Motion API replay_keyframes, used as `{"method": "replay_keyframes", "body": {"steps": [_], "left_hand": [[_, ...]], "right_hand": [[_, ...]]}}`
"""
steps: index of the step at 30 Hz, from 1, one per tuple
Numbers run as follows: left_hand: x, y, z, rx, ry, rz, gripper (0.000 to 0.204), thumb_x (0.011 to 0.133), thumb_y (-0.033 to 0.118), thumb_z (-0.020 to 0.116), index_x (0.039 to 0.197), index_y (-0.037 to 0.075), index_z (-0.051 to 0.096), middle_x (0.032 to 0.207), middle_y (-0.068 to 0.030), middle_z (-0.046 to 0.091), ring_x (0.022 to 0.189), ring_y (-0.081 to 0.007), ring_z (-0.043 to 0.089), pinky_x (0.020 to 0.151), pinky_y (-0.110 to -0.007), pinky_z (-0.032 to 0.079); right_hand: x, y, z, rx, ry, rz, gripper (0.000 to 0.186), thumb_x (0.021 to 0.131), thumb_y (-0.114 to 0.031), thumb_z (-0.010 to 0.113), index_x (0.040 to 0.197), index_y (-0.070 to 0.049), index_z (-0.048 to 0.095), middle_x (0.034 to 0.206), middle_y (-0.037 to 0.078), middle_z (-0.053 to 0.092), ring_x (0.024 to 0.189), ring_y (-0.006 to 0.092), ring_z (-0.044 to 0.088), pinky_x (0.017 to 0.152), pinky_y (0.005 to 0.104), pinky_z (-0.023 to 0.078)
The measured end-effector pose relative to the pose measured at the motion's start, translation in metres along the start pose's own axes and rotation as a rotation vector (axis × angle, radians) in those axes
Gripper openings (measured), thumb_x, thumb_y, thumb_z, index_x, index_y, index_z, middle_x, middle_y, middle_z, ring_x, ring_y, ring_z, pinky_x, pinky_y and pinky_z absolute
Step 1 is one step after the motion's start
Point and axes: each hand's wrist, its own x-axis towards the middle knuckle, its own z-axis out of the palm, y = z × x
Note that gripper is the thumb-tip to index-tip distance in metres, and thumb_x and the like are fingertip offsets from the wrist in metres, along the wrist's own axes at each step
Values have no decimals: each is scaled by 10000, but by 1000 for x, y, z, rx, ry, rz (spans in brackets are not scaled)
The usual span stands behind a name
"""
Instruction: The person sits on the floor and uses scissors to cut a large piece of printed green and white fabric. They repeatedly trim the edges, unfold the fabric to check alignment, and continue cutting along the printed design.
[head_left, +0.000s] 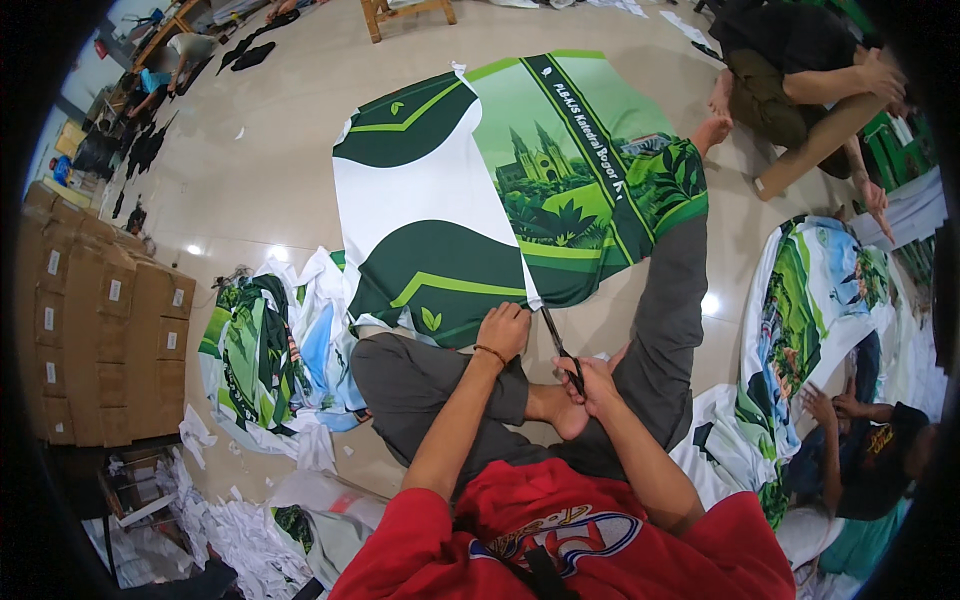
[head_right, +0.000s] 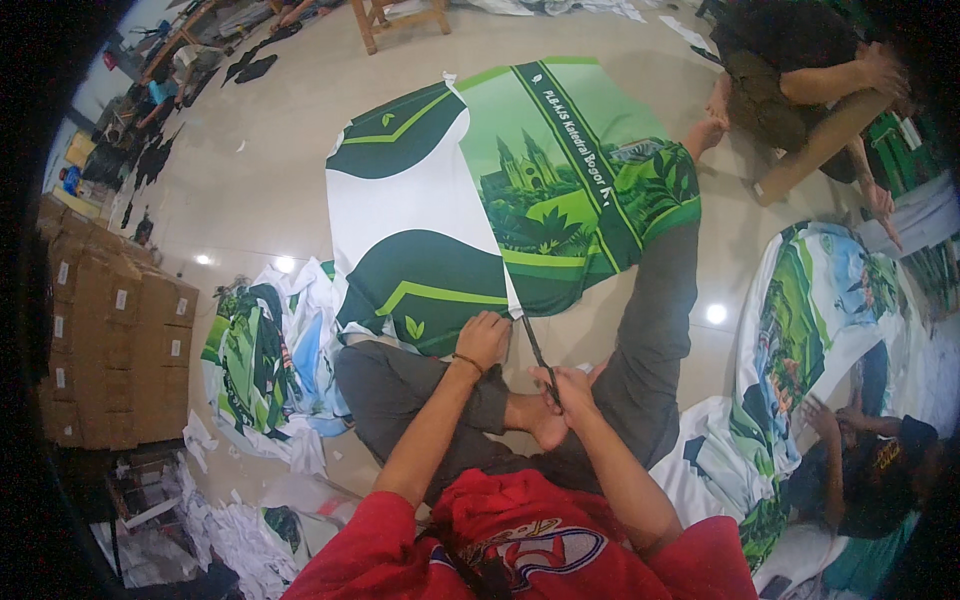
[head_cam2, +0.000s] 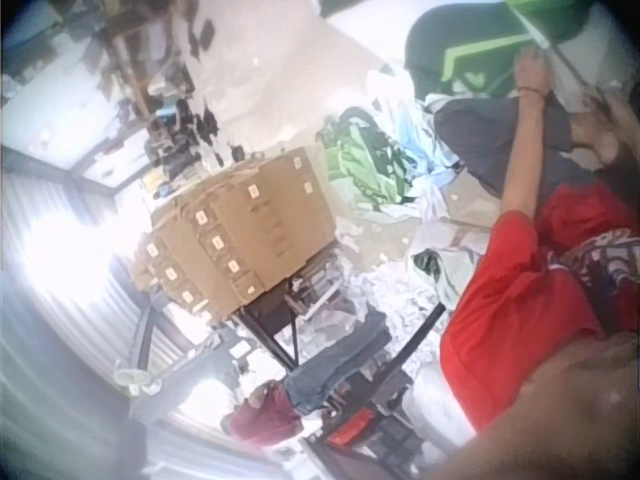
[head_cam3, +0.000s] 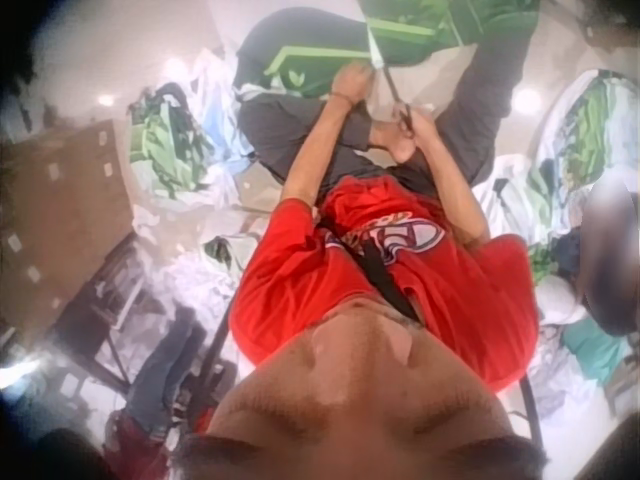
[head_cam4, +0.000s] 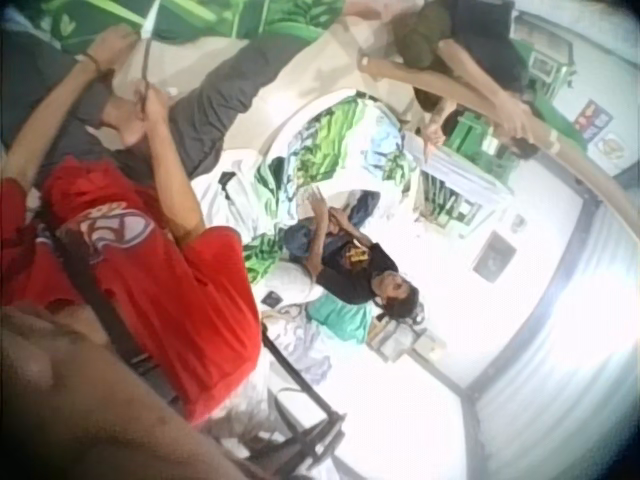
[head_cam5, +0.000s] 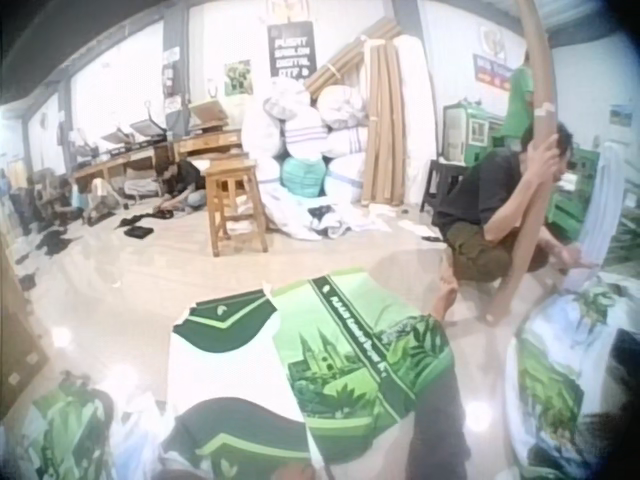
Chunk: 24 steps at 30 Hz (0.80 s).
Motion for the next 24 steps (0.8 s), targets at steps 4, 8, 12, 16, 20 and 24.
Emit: {"method": "replay_keyframes", "body": {"steps": [4,8,12,16,20,24], "left_hand": [[5,9,-13,-31,0,23,231,800,209,690,995,99,632,856,-67,600,899,-265,615,763,-401,503],[3,10,-13,24,17,18,237,798,231,696,981,98,627,832,-70,603,860,-268,625,739,-402,504],[4,11,-9,37,42,41,174,798,224,685,918,109,634,777,-53,601,790,-256,635,694,-398,507],[2,10,-6,169,63,120,67,788,182,651,823,127,635,726,-25,589,743,-225,629,644,-382,499],[1,12,-8,154,53,114,50,796,167,619,807,122,636,765,-22,608,795,-220,633,686,-389,507],[5,13,-14,152,137,157,21,771,154,642,771,135,633,712,-18,565,714,-213,612,614,-366,485]], "right_hand": [[-3,-5,4,10,38,-18,325,770,-276,829,791,-54,592,641,11,556,431,83,459,345,234,286],[-7,2,1,8,22,-2,328,765,-268,835,789,-57,585,645,13,551,424,81,451,346,229,280],[-15,8,-2,15,22,2,339,761,-269,839,772,-62,571,645,16,544,425,81,448,347,230,283],[-16,9,3,9,24,-13,352,755,-282,841,761,-69,561,646,18,545,424,84,444,350,235,288],[-11,11,1,11,32,-17,345,765,-282,834,774,-72,560,639,16,543,420,85,444,346,233,287],[-4,8,-1,36,29,-11,314,789,-255,819,803,-67,567,632,18,546,409,76,446,329,222,278]]}}
